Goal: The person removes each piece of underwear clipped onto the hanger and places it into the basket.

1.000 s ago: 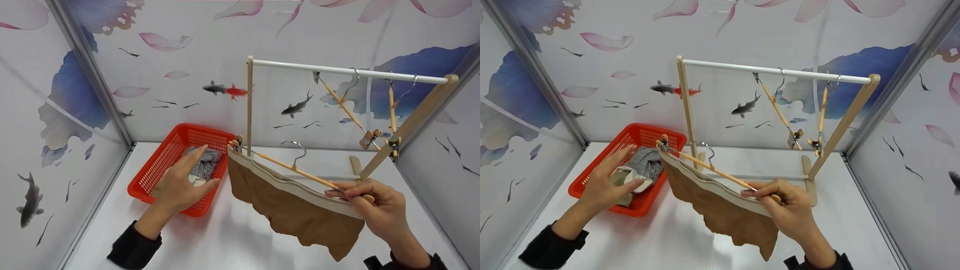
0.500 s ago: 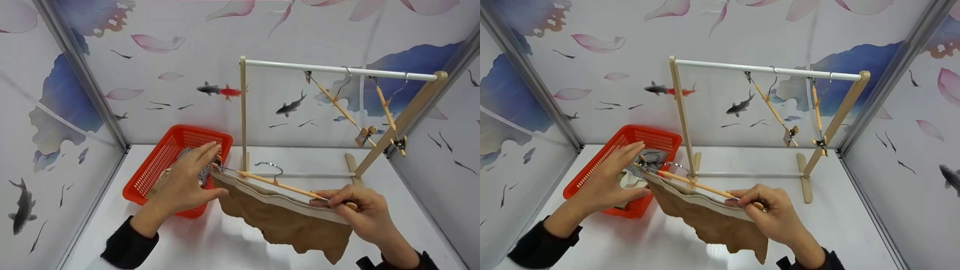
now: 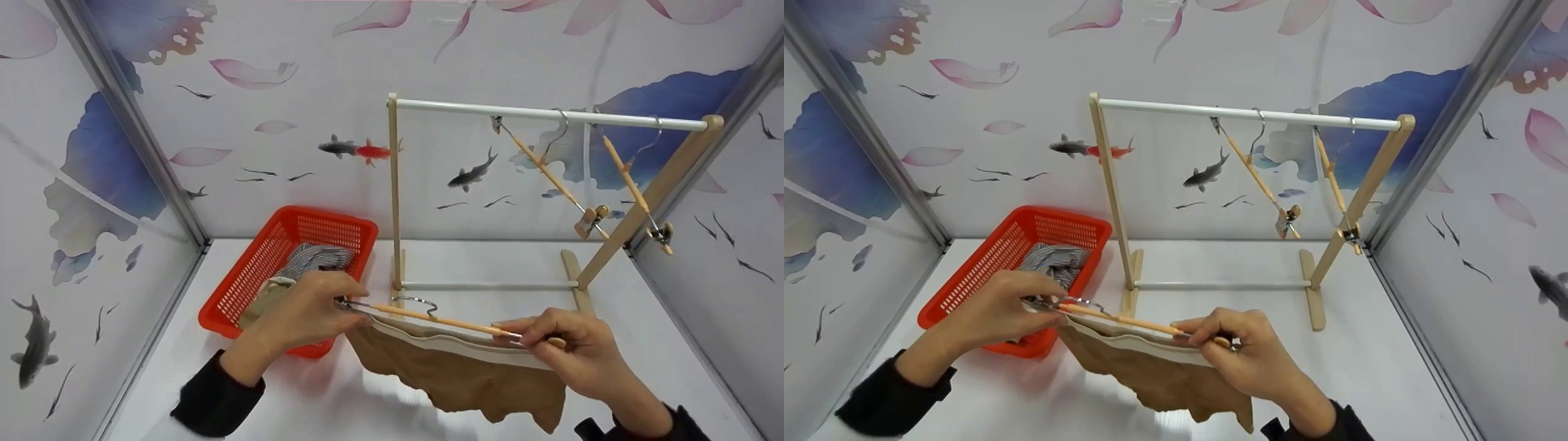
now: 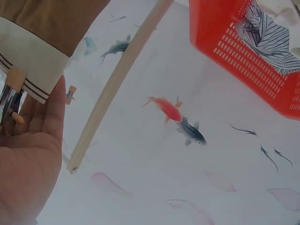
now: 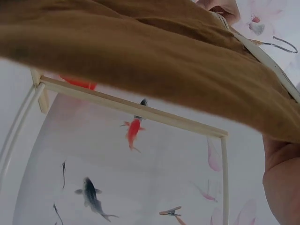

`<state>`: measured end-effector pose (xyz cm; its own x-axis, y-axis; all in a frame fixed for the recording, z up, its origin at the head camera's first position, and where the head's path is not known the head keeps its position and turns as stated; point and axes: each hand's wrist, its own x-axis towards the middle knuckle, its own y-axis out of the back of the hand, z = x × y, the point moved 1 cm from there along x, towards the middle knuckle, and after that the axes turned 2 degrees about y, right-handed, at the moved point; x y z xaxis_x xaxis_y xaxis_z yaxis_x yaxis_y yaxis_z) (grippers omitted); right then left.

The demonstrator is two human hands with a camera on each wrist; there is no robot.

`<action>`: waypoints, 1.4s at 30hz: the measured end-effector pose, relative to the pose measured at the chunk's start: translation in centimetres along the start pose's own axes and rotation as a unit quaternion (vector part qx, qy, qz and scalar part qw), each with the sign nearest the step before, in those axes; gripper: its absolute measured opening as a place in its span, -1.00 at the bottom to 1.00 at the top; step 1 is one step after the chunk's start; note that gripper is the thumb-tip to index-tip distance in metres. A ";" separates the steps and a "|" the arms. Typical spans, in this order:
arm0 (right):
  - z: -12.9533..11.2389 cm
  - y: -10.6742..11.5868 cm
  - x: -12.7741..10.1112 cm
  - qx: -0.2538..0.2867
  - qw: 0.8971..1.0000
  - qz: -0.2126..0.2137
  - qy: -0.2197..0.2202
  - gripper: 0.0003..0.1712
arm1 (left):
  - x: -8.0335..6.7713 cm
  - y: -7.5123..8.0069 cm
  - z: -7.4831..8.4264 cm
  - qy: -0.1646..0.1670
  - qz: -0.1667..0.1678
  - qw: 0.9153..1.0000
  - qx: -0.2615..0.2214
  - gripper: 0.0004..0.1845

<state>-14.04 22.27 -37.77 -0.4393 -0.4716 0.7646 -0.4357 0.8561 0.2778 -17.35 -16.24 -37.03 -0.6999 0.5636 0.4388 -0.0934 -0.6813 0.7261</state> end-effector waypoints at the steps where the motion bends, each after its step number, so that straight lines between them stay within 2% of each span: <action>1: 0.1 0.0 0.1 -0.002 1.000 0.002 -0.003 -0.45 | 0.0 0.0 -0.1 -0.003 -0.003 1.000 -0.013 -0.80; 3: 0.3 0.2 0.2 -0.009 1.000 0.006 -0.011 -0.45 | -0.1 -0.1 -0.2 -0.001 -0.008 0.999 -0.033 -0.92; 6: 0.5 0.5 0.3 -0.031 0.999 0.017 -0.031 -0.44 | -0.3 0.0 -0.2 0.003 -0.006 0.999 -0.053 -0.95; 12: 0.8 1.3 0.5 -0.067 0.995 0.030 -0.065 -0.48 | -0.7 0.0 0.1 -0.037 0.024 0.998 -0.041 -0.90; 15: 0.7 1.6 0.6 -0.115 0.988 0.034 -0.100 -0.47 | -0.9 0.0 0.5 -0.054 0.033 0.997 -0.035 -0.90; 17: 0.9 1.8 0.5 -0.123 0.986 0.035 -0.109 -0.44 | -0.9 -0.1 0.7 -0.061 0.037 0.997 -0.035 -0.87; 21: 1.7 2.4 0.2 -0.100 0.989 0.037 -0.103 -0.41 | -0.8 -0.3 1.2 -0.080 0.048 0.995 -0.036 -0.82; 24: 2.2 2.9 -0.1 -0.060 0.990 0.039 -0.120 -0.44 | -0.7 -0.5 1.6 -0.091 0.060 0.994 -0.029 -0.78; 28: 2.6 3.4 -0.5 -0.030 0.987 0.053 -0.150 -0.55 | -0.7 -0.6 2.0 -0.093 0.074 0.993 -0.015 -0.75; 32: 2.8 3.6 -0.7 -0.034 0.986 0.070 -0.149 -0.66 | -0.7 -0.8 2.2 -0.094 0.083 0.992 0.000 -0.72; 37: 2.9 3.6 -0.8 -0.047 0.986 0.082 -0.139 -0.69 | -0.6 -0.9 2.3 -0.099 0.089 0.991 0.001 -0.72; 42: 2.9 3.5 -0.7 -0.097 0.983 0.095 -0.120 -0.70 | -0.5 -1.1 2.4 -0.113 0.090 0.990 0.000 -0.77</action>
<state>-17.56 25.03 -39.05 -0.6814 -0.3164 0.6599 -0.1803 0.9465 0.2677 -15.24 -14.64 -36.74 -0.5294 0.5235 0.6676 0.0178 -0.7799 0.6257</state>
